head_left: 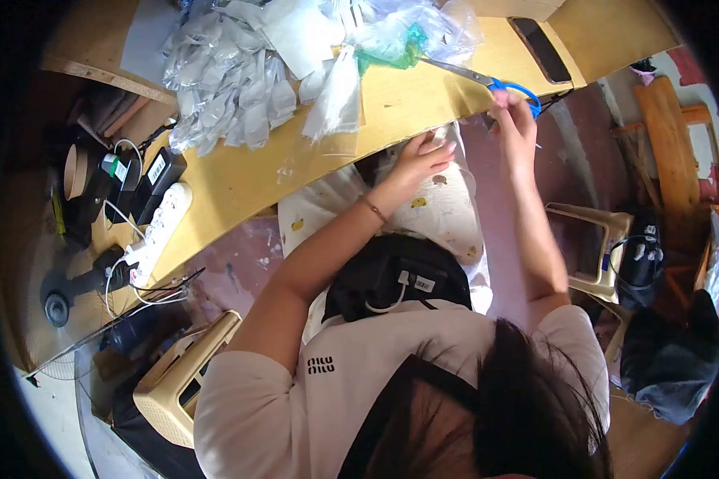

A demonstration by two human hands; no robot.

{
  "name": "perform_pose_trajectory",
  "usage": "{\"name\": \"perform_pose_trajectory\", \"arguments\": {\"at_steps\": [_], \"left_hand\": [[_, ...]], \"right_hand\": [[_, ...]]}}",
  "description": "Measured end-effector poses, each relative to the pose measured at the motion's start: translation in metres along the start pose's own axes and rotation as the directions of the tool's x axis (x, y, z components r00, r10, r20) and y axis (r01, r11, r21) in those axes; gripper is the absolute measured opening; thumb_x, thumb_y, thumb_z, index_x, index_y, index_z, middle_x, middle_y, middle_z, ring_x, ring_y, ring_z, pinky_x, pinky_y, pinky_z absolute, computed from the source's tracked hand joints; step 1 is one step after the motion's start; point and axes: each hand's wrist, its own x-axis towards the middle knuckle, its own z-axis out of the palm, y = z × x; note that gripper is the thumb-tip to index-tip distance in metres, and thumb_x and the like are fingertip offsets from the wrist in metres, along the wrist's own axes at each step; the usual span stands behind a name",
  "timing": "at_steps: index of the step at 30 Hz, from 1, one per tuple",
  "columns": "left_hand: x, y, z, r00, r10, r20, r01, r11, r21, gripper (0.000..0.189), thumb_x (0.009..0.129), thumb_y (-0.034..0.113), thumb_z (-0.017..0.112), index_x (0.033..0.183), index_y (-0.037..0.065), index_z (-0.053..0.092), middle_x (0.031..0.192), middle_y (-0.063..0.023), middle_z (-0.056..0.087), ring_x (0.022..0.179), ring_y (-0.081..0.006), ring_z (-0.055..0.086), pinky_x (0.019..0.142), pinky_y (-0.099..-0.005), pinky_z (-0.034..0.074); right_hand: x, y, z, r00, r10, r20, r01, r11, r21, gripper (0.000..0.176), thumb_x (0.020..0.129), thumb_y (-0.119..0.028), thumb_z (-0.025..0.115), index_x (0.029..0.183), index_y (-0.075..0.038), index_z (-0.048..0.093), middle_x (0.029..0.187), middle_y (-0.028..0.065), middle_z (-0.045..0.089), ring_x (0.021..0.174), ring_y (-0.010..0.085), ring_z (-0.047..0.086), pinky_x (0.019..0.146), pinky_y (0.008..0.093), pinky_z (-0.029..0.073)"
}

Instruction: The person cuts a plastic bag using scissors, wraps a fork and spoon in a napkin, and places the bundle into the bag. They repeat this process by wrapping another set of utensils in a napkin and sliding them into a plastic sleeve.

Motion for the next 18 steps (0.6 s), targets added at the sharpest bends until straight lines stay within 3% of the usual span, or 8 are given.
{"name": "perform_pose_trajectory", "arguments": {"at_steps": [3, 6, 9, 12, 13, 14, 16, 18], "left_hand": [[-0.019, 0.008, -0.017, 0.997, -0.014, 0.077, 0.007, 0.996, 0.092, 0.057, 0.085, 0.014, 0.060, 0.133, 0.005, 0.032, 0.130, -0.0117, 0.043, 0.106, -0.0201, 0.054, 0.091, -0.0321, 0.044], [-0.050, 0.023, -0.027, 0.981, -0.052, 0.185, -0.006, 0.953, 0.304, 0.055, 0.086, 0.015, 0.058, 0.134, 0.006, 0.033, 0.130, -0.0097, 0.043, 0.107, -0.0188, 0.053, 0.090, -0.0307, 0.043], [-0.092, 0.039, -0.028, 0.916, 0.082, 0.394, -0.234, 0.905, 0.355, 0.047, 0.086, 0.011, 0.057, 0.129, 0.005, 0.039, 0.124, -0.0092, 0.050, 0.103, -0.0174, 0.055, 0.088, -0.0293, 0.044], [-0.139, 0.055, -0.036, 0.939, 0.233, 0.253, -0.319, 0.865, 0.388, 0.035, 0.086, 0.007, 0.056, 0.119, 0.003, 0.049, 0.114, -0.0086, 0.056, 0.100, -0.0161, 0.056, 0.084, -0.0278, 0.044], [-0.146, 0.061, -0.045, 0.901, 0.373, 0.223, -0.433, 0.727, 0.533, 0.023, 0.085, 0.003, 0.056, 0.107, 0.001, 0.056, 0.106, -0.0085, 0.060, 0.094, -0.0143, 0.057, 0.079, -0.0270, 0.045], [-0.153, 0.067, -0.055, 0.862, 0.485, 0.144, -0.443, 0.585, 0.679, 0.021, 0.085, 0.004, 0.055, 0.105, 0.001, 0.057, 0.104, -0.0084, 0.060, 0.092, -0.0144, 0.057, 0.078, -0.0270, 0.045], [-0.164, 0.082, -0.075, 0.707, 0.705, 0.062, -0.343, 0.264, 0.901, 0.016, 0.086, 0.005, 0.054, 0.101, 0.001, 0.059, 0.101, -0.0082, 0.061, 0.087, -0.0147, 0.058, 0.075, -0.0269, 0.045], [-0.167, 0.099, -0.090, 0.569, 0.817, 0.092, -0.203, 0.031, 0.979, 0.016, 0.086, 0.007, 0.053, 0.101, 0.002, 0.060, 0.098, -0.0087, 0.062, 0.082, -0.0162, 0.057, 0.073, -0.0276, 0.045]], "right_hand": [[-0.031, 0.013, 0.001, 0.953, 0.281, -0.110, -0.255, 0.946, 0.201, 0.019, 0.085, -0.021, 0.054, 0.098, -0.009, 0.060, 0.088, -0.0018, 0.059, 0.078, 0.0088, 0.053, 0.066, 0.0242, 0.041], [-0.039, 0.030, 0.013, 0.885, 0.466, -0.002, -0.461, 0.875, 0.147, 0.039, 0.080, -0.040, 0.058, 0.098, -0.006, 0.063, 0.097, 0.0023, 0.061, 0.082, 0.0136, 0.053, 0.067, 0.0290, 0.040], [-0.037, 0.030, 0.021, 0.886, 0.457, -0.078, -0.451, 0.889, 0.084, 0.046, 0.074, -0.047, 0.064, 0.092, -0.005, 0.066, 0.093, 0.0035, 0.064, 0.084, 0.0149, 0.053, 0.067, 0.0304, 0.039], [-0.025, 0.037, 0.022, 0.866, 0.498, -0.045, -0.489, 0.862, 0.129, 0.040, 0.072, -0.044, 0.069, 0.087, -0.007, 0.068, 0.088, 0.0026, 0.065, 0.081, 0.0138, 0.053, 0.067, 0.0303, 0.039], [-0.022, 0.039, 0.022, 0.881, 0.471, -0.041, -0.464, 0.878, 0.115, 0.037, 0.072, -0.042, 0.070, 0.085, -0.008, 0.069, 0.085, 0.0018, 0.064, 0.078, 0.0127, 0.053, 0.066, 0.0299, 0.039], [-0.020, 0.042, 0.021, 0.895, 0.445, -0.036, -0.440, 0.893, 0.099, 0.033, 0.073, -0.040, 0.070, 0.084, -0.008, 0.069, 0.082, 0.0010, 0.064, 0.076, 0.0117, 0.053, 0.065, 0.0296, 0.038], [-0.014, 0.047, 0.019, 0.886, 0.463, 0.033, -0.462, 0.876, 0.138, 0.027, 0.073, -0.035, 0.071, 0.081, -0.009, 0.069, 0.076, -0.0028, 0.062, 0.068, 0.0074, 0.050, 0.061, 0.0275, 0.036], [-0.016, 0.041, 0.019, 0.874, 0.486, -0.006, -0.482, 0.868, 0.119, 0.025, 0.073, -0.033, 0.070, 0.080, -0.010, 0.068, 0.075, -0.0029, 0.062, 0.069, 0.0076, 0.051, 0.061, 0.0273, 0.036]]}}
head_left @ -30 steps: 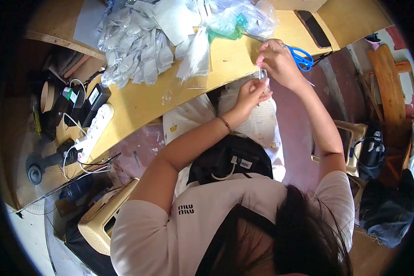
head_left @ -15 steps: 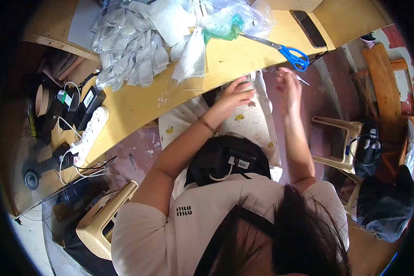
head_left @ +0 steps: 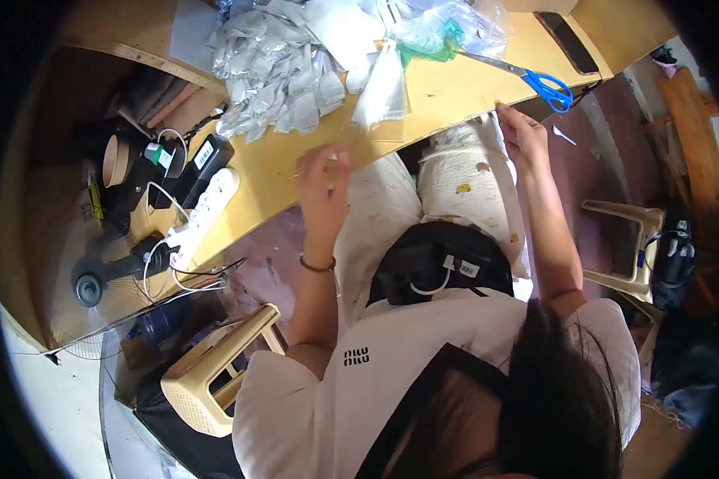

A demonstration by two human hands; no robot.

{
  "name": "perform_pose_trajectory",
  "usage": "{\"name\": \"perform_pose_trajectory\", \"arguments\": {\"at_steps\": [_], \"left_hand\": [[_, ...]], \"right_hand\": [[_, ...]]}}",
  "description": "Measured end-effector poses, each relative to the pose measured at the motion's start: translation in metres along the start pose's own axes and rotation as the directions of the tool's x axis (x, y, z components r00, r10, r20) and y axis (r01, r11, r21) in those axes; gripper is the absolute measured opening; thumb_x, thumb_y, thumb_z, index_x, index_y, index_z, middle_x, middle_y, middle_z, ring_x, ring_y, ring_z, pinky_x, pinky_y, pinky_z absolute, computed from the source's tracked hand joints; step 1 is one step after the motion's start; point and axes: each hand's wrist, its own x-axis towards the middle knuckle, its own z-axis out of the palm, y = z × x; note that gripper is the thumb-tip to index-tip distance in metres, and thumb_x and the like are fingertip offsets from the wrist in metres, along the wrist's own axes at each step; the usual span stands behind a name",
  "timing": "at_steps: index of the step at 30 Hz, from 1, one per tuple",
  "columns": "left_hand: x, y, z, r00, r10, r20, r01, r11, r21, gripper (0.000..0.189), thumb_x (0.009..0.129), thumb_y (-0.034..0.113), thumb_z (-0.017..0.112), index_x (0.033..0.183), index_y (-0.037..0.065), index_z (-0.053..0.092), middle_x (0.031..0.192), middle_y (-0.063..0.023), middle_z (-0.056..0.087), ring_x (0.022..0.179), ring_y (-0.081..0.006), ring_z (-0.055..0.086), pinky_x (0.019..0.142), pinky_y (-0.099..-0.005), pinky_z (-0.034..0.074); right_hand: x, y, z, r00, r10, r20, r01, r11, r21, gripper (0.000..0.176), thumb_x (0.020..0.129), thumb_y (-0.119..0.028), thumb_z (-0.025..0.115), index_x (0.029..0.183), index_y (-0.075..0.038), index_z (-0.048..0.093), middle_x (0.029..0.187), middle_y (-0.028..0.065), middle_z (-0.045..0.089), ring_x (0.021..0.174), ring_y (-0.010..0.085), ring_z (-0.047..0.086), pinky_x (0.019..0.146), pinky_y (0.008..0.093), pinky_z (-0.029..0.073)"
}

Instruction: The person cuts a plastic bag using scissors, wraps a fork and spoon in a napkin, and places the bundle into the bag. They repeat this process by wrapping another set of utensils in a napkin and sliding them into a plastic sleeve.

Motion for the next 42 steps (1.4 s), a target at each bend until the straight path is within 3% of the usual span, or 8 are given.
{"name": "perform_pose_trajectory", "arguments": {"at_steps": [4, 7, 12, 18, 28, 32, 35, 42], "left_hand": [[0.017, -0.019, -0.014, 0.994, -0.106, -0.040, 0.104, 0.992, -0.069, 0.018, 0.088, 0.008, 0.049, 0.102, 0.003, 0.060, 0.099, -0.0109, 0.061, 0.081, -0.0188, 0.057, 0.072, -0.0290, 0.045], [0.027, -0.014, -0.023, 0.974, -0.130, 0.185, 0.125, 0.992, 0.034, 0.025, 0.084, 0.006, 0.049, 0.107, 0.008, 0.058, 0.102, -0.0156, 0.059, 0.094, -0.0300, 0.055, 0.078, -0.0359, 0.045], [0.047, -0.028, -0.018, 0.930, 0.179, 0.322, -0.220, 0.971, 0.094, 0.041, 0.077, -0.003, 0.048, 0.112, 0.015, 0.058, 0.106, -0.0112, 0.058, 0.092, -0.0303, 0.057, 0.079, -0.0373, 0.047], [0.060, -0.030, -0.014, 0.875, 0.301, 0.380, -0.338, 0.941, 0.034, 0.039, 0.075, -0.001, 0.052, 0.106, 0.019, 0.063, 0.108, -0.0032, 0.059, 0.084, -0.0221, 0.060, 0.072, -0.0320, 0.050], [0.068, -0.032, -0.002, 0.815, 0.516, 0.265, -0.518, 0.853, -0.068, 0.026, 0.071, 0.000, 0.065, 0.092, 0.014, 0.068, 0.104, -0.0013, 0.063, 0.087, -0.0219, 0.060, 0.078, -0.0311, 0.047], [0.076, -0.023, 0.008, 0.839, 0.501, 0.210, -0.479, 0.865, -0.150, 0.017, 0.069, -0.001, 0.065, 0.084, 0.008, 0.064, 0.102, -0.0035, 0.064, 0.091, -0.0269, 0.059, 0.085, -0.0338, 0.044], [0.082, -0.013, 0.017, 0.848, 0.520, 0.098, -0.502, 0.849, -0.163, 0.014, 0.069, 0.000, 0.066, 0.081, 0.006, 0.063, 0.097, -0.0042, 0.065, 0.091, -0.0265, 0.059, 0.083, -0.0337, 0.045], [0.107, 0.028, 0.037, 0.822, 0.541, -0.177, -0.566, 0.808, -0.161, 0.012, 0.068, 0.002, 0.069, 0.078, 0.007, 0.065, 0.085, -0.0036, 0.067, 0.081, -0.0214, 0.062, 0.074, -0.0308, 0.048]], "right_hand": [[0.003, 0.001, 0.000, 0.999, 0.031, 0.008, -0.032, 0.995, 0.099, 0.025, 0.072, -0.032, 0.068, 0.082, -0.009, 0.068, 0.077, -0.0021, 0.062, 0.072, 0.0084, 0.051, 0.063, 0.0278, 0.036], [-0.001, -0.006, 0.000, 0.997, 0.075, -0.007, -0.074, 0.992, 0.098, 0.026, 0.072, -0.032, 0.068, 0.083, -0.009, 0.067, 0.080, -0.0015, 0.062, 0.074, 0.0089, 0.052, 0.065, 0.0287, 0.037], [-0.003, -0.008, 0.005, 0.996, 0.085, -0.041, -0.082, 0.994, 0.071, 0.022, 0.073, -0.025, 0.070, 0.081, -0.005, 0.065, 0.076, 0.0001, 0.062, 0.067, 0.0081, 0.052, 0.060, 0.0256, 0.038], [-0.027, -0.040, 0.024, 0.977, -0.206, -0.060, 0.202, 0.977, -0.069, 0.010, 0.077, -0.006, 0.067, 0.075, 0.002, 0.062, 0.062, 0.0005, 0.058, 0.047, 0.0038, 0.044, 0.044, 0.0168, 0.031], [-0.004, -0.051, 0.018, 0.850, -0.509, 0.137, 0.527, 0.810, -0.258, 0.010, 0.077, -0.008, 0.064, 0.075, 0.002, 0.064, 0.071, 0.0019, 0.061, 0.062, 0.0053, 0.051, 0.058, 0.0193, 0.040], [-0.023, -0.060, 0.043, 0.708, -0.530, 0.468, 0.660, 0.732, -0.168, 0.039, 0.074, -0.008, 0.065, 0.112, -0.005, 0.060, 0.079, -0.0005, 0.057, 0.075, 0.0073, 0.053, 0.068, 0.0229, 0.043], [-0.051, -0.054, 0.073, 0.615, -0.564, 0.550, 0.759, 0.613, -0.220, 0.084, 0.068, -0.006, 0.069, 0.140, -0.014, 0.027, 0.086, 0.0028, 0.054, 0.083, 0.0121, 0.053, 0.076, 0.0260, 0.042], [-0.067, -0.022, 0.129, 0.337, -0.920, 0.199, 0.941, 0.336, -0.039, 0.098, 0.064, -0.004, 0.073, 0.140, -0.001, 0.011, 0.094, 0.0090, 0.057, 0.090, 0.0185, 0.054, 0.082, 0.0311, 0.041]]}}
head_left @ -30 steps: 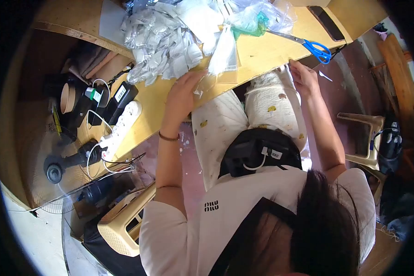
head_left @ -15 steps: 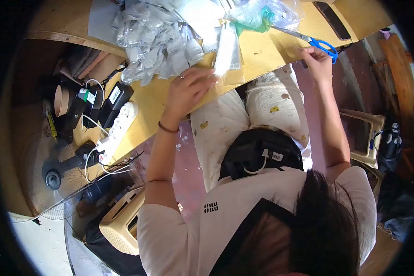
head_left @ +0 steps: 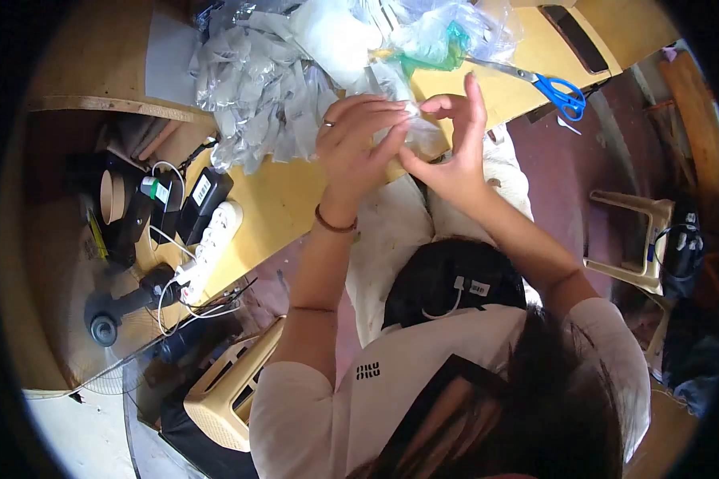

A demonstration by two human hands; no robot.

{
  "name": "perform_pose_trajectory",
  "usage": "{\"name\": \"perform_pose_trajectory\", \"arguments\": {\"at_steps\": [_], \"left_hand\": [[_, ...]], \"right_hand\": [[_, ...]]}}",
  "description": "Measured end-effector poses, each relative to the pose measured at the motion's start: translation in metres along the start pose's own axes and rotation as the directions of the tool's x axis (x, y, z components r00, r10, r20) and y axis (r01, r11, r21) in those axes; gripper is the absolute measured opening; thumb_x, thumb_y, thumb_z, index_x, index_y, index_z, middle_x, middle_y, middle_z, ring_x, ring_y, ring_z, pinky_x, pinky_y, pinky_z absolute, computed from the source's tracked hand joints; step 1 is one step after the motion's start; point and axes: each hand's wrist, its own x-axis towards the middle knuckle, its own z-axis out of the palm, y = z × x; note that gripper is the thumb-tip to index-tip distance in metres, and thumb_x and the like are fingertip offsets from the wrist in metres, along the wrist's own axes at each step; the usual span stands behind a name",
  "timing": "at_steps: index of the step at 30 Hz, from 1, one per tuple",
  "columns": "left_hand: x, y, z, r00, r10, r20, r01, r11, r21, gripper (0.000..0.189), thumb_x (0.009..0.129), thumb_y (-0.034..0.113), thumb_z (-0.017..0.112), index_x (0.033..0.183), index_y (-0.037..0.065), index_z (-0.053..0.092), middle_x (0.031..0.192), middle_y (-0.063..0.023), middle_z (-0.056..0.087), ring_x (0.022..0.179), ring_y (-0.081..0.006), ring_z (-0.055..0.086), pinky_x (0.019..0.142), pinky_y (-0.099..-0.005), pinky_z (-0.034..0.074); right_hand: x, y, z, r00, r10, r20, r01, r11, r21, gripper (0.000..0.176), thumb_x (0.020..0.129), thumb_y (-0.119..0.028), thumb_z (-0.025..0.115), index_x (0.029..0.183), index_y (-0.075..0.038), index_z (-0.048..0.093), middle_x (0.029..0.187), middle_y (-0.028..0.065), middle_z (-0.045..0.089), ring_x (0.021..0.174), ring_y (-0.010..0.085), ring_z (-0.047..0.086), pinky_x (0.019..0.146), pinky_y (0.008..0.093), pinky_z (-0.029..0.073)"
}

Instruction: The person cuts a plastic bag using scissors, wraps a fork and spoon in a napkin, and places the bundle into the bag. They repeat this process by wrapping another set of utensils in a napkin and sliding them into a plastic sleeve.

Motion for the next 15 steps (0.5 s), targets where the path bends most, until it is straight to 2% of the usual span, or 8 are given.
{"name": "perform_pose_trajectory", "arguments": {"at_steps": [2, 4, 7, 8, 10, 12, 13, 15], "left_hand": [[0.014, 0.004, 0.005, 1.000, 0.012, -0.021, -0.013, 1.000, -0.013, 0.012, 0.068, 0.001, 0.069, 0.079, 0.007, 0.066, 0.084, -0.0043, 0.067, 0.079, -0.0211, 0.062, 0.073, -0.0305, 0.048], [0.032, 0.009, 0.006, 0.998, 0.004, -0.059, -0.006, 0.999, -0.033, 0.012, 0.069, 0.001, 0.069, 0.079, 0.006, 0.067, 0.083, -0.0052, 0.067, 0.077, -0.0215, 0.063, 0.072, -0.0305, 0.049], [0.052, 0.018, 0.009, 0.973, -0.168, -0.156, 0.152, 0.982, -0.113, 0.010, 0.073, 0.002, 0.068, 0.082, 0.005, 0.066, 0.083, -0.0057, 0.066, 0.078, -0.0183, 0.063, 0.071, -0.0283, 0.049], [0.058, 0.021, 0.011, 0.954, -0.256, -0.156, 0.216, 0.947, -0.237, 0.010, 0.074, 0.002, 0.067, 0.084, 0.004, 0.065, 0.085, -0.0060, 0.066, 0.078, -0.0167, 0.063, 0.071, -0.0273, 0.049], [0.070, 0.028, 0.014, 0.898, -0.424, -0.116, 0.325, 0.818, -0.474, 0.012, 0.077, 0.002, 0.066, 0.089, 0.001, 0.063, 0.088, -0.0068, 0.066, 0.079, -0.0135, 0.062, 0.071, -0.0255, 0.049], [0.077, 0.041, 0.019, 0.871, -0.489, -0.039, 0.385, 0.731, -0.564, 0.015, 0.079, 0.001, 0.064, 0.094, -0.001, 0.061, 0.090, -0.0072, 0.065, 0.081, -0.0115, 0.061, 0.073, -0.0244, 0.049], [0.078, 0.045, 0.020, 0.853, -0.522, 0.005, 0.419, 0.679, -0.603, 0.016, 0.080, 0.000, 0.063, 0.096, -0.002, 0.059, 0.091, -0.0074, 0.065, 0.082, -0.0105, 0.060, 0.073, -0.0238, 0.050], [0.074, 0.044, 0.016, 0.808, -0.558, 0.189, 0.541, 0.576, -0.614, 0.019, 0.080, -0.001, 0.063, 0.098, -0.003, 0.058, 0.092, -0.0084, 0.064, 0.082, -0.0110, 0.061, 0.074, -0.0237, 0.050]], "right_hand": [[0.009, 0.000, 0.005, 0.992, 0.000, -0.127, 0.004, 0.999, 0.036, 0.097, 0.065, -0.002, 0.072, 0.140, 0.000, 0.010, 0.094, 0.0095, 0.058, 0.089, 0.0188, 0.055, 0.082, 0.0309, 0.042], [0.023, -0.006, 0.003, 0.979, 0.073, -0.191, -0.032, 0.977, 0.209, 0.092, 0.069, 0.003, 0.068, 0.139, 0.001, 0.008, 0.093, 0.0107, 0.061, 0.086, 0.0176, 0.058, 0.081, 0.0319, 0.043], [0.054, -0.019, -0.006, 0.979, 0.039, -0.200, 0.004, 0.978, 0.209, 0.086, 0.074, 0.005, 0.066, 0.138, 0.002, 0.010, 0.088, 0.0105, 0.063, 0.081, 0.0162, 0.061, 0.080, 0.0289, 0.046], [0.062, -0.022, -0.010, 0.981, 0.050, -0.186, -0.008, 0.976, 0.220, 0.084, 0.074, 0.006, 0.066, 0.138, 0.002, 0.010, 0.086, 0.0104, 0.063, 0.080, 0.0159, 0.062, 0.079, 0.0279, 0.047], [0.076, -0.032, -0.018, 0.985, 0.105, -0.139, -0.059, 0.951, 0.303, 0.082, 0.075, 0.006, 0.065, 0.137, 0.002, 0.012, 0.083, 0.0106, 0.063, 0.078, 0.0154, 0.062, 0.077, 0.0264, 0.048], [0.089, -0.043, -0.027, 0.981, 0.183, -0.062, -0.138, 0.887, 0.440, 0.081, 0.075, 0.006, 0.065, 0.137, 0.001, 0.013, 0.083, 0.0114, 0.063, 0.078, 0.0151, 0.063, 0.075, 0.0254, 0.050], [0.093, -0.049, -0.032, 0.976, 0.215, -0.015, -0.186, 0.876, 0.444, 0.080, 0.077, 0.008, 0.063, 0.139, -0.003, 0.013, 0.085, 0.0122, 0.064, 0.081, 0.0166, 0.063, 0.078, 0.0285, 0.051], [0.100, -0.054, -0.039, 0.973, 0.231, -0.020, -0.203, 0.890, 0.407, 0.078, 0.078, 0.007, 0.061, 0.139, -0.003, 0.012, 0.086, 0.0129, 0.064, 0.083, 0.0168, 0.063, 0.079, 0.0287, 0.050]]}}
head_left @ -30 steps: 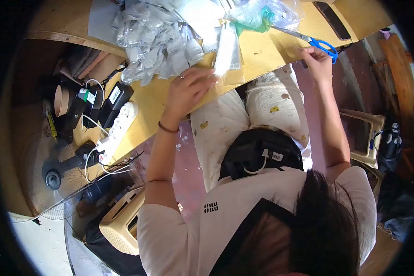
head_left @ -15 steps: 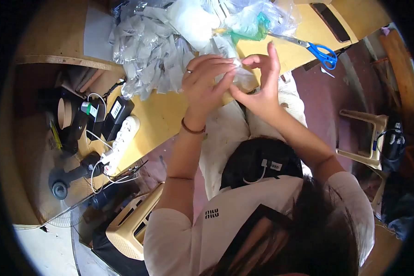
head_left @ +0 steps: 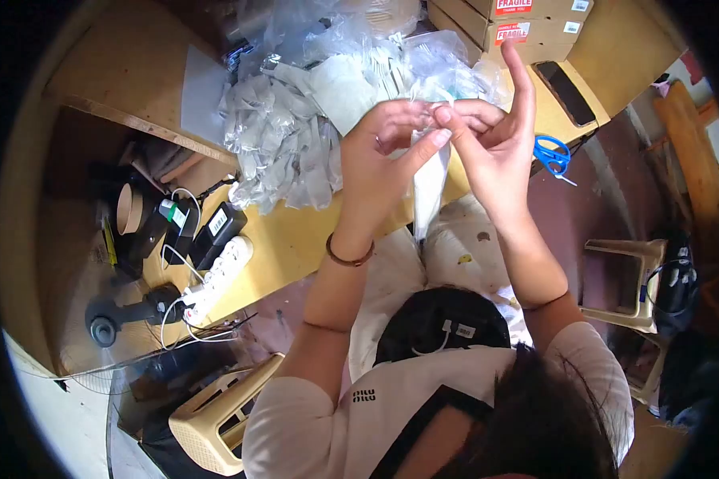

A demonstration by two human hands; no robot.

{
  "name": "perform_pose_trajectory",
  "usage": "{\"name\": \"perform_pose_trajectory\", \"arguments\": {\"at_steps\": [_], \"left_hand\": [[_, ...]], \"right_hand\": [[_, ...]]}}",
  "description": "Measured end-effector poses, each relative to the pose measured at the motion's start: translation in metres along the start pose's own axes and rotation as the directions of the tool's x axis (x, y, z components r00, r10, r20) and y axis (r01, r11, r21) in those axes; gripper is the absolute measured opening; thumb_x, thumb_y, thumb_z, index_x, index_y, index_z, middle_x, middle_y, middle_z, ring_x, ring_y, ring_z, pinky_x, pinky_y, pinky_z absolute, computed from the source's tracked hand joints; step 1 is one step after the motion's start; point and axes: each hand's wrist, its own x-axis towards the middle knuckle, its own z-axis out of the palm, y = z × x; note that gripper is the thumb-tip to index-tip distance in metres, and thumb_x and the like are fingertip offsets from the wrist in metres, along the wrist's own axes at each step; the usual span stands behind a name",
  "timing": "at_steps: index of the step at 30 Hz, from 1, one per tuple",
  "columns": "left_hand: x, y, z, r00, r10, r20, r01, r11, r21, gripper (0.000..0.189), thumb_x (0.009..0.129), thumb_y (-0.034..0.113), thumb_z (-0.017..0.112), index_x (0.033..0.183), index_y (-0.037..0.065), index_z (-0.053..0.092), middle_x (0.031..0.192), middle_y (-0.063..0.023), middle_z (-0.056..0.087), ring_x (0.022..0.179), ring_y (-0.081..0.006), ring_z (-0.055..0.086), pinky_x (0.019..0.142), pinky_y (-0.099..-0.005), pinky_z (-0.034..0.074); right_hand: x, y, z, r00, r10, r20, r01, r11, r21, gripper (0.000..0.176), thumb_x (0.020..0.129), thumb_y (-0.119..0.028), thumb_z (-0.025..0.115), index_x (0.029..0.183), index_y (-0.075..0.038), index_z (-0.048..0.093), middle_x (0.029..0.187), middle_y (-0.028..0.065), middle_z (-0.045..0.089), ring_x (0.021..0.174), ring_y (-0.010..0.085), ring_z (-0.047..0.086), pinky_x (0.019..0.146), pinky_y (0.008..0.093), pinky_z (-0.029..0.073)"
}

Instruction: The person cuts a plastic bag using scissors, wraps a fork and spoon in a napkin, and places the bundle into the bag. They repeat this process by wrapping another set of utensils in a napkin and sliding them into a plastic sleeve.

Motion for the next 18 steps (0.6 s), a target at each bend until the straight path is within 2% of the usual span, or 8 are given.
{"name": "perform_pose_trajectory", "arguments": {"at_steps": [1, 2, 5, 8, 11, 14, 18], "left_hand": [[-0.003, -0.002, -0.002, 0.995, -0.081, 0.056, 0.082, 0.997, -0.013, 0.021, 0.080, -0.002, 0.063, 0.100, -0.004, 0.057, 0.093, -0.0089, 0.064, 0.082, -0.0113, 0.061, 0.074, -0.0237, 0.050], [-0.003, -0.005, 0.000, 0.998, -0.054, 0.026, 0.056, 0.994, -0.089, 0.020, 0.079, -0.002, 0.063, 0.099, -0.004, 0.058, 0.092, -0.0092, 0.065, 0.083, -0.0113, 0.062, 0.073, -0.0227, 0.050], [-0.007, -0.007, -0.004, 0.990, -0.126, 0.058, 0.128, 0.991, -0.042, 0.020, 0.080, 0.000, 0.063, 0.100, -0.006, 0.060, 0.094, -0.0093, 0.065, 0.083, -0.0099, 0.060, 0.075, -0.0216, 0.048], [-0.008, -0.008, -0.001, 0.996, -0.062, 0.067, 0.064, 0.998, -0.017, 0.020, 0.081, 0.001, 0.063, 0.100, -0.005, 0.060, 0.093, -0.0091, 0.065, 0.081, -0.0096, 0.060, 0.073, -0.0213, 0.048], [-0.011, -0.008, -0.004, 0.997, -0.051, 0.056, 0.049, 0.998, 0.034, 0.019, 0.081, 0.001, 0.063, 0.099, -0.005, 0.060, 0.092, -0.0081, 0.065, 0.081, -0.0094, 0.060, 0.071, -0.0208, 0.048], [-0.011, -0.006, -0.001, 0.997, -0.076, 0.034, 0.076, 0.997, 0.005, 0.019, 0.080, 0.000, 0.064, 0.097, -0.005, 0.060, 0.089, -0.0080, 0.065, 0.079, -0.0087, 0.059, 0.069, -0.0199, 0.047], [-0.012, 0.000, 0.006, 0.999, -0.025, 0.039, 0.024, 0.999, 0.038, 0.015, 0.080, 0.000, 0.064, 0.094, -0.004, 0.060, 0.084, -0.0072, 0.064, 0.076, -0.0077, 0.058, 0.066, -0.0192, 0.046]], "right_hand": [[0.000, -0.002, -0.002, 1.000, 0.010, -0.007, -0.010, 1.000, -0.020, 0.078, 0.079, 0.007, 0.061, 0.139, -0.004, 0.012, 0.086, 0.0133, 0.064, 0.083, 0.0169, 0.063, 0.079, 0.0288, 0.050], [0.000, -0.001, -0.005, 1.000, 0.007, 0.027, -0.008, 1.000, 0.010, 0.075, 0.082, 0.005, 0.058, 0.139, -0.004, 0.011, 0.086, 0.0136, 0.064, 0.085, 0.0174, 0.063, 0.079, 0.0292, 0.050], [0.000, -0.001, -0.010, 0.999, 0.014, 0.037, -0.013, 1.000, -0.017, 0.073, 0.084, 0.004, 0.055, 0.140, -0.005, 0.010, 0.086, 0.0139, 0.064, 0.086, 0.0182, 0.063, 0.079, 0.0296, 0.049], [-0.003, -0.006, -0.008, 0.998, 0.061, 0.013, -0.061, 0.996, 0.070, 0.076, 0.082, 0.004, 0.058, 0.140, -0.007, 0.010, 0.082, 0.0125, 0.064, 0.083, 0.0179, 0.063, 0.079, 0.0297, 0.049], [-0.004, -0.002, -0.009, 1.000, -0.005, 0.011, 0.005, 1.000, -0.004, 0.080, 0.078, 0.006, 0.063, 0.139, -0.008, 0.013, 0.078, 0.0101, 0.064, 0.081, 0.0160, 0.063, 0.078, 0.0290, 0.049], [-0.003, -0.001, -0.012, 1.000, 0.018, -0.004, -0.018, 1.000, 0.003, 0.084, 0.073, 0.008, 0.067, 0.138, -0.006, 0.016, 0.074, 0.0082, 0.063, 0.077, 0.0139, 0.063, 0.077, 0.0278, 0.050], [-0.001, -0.004, -0.012, 1.000, 0.019, -0.004, -0.019, 0.999, 0.038, 0.082, 0.071, 0.010, 0.068, 0.137, -0.004, 0.022, 0.073, 0.0069, 0.063, 0.073, 0.0122, 0.062, 0.075, 0.0262, 0.050]]}}
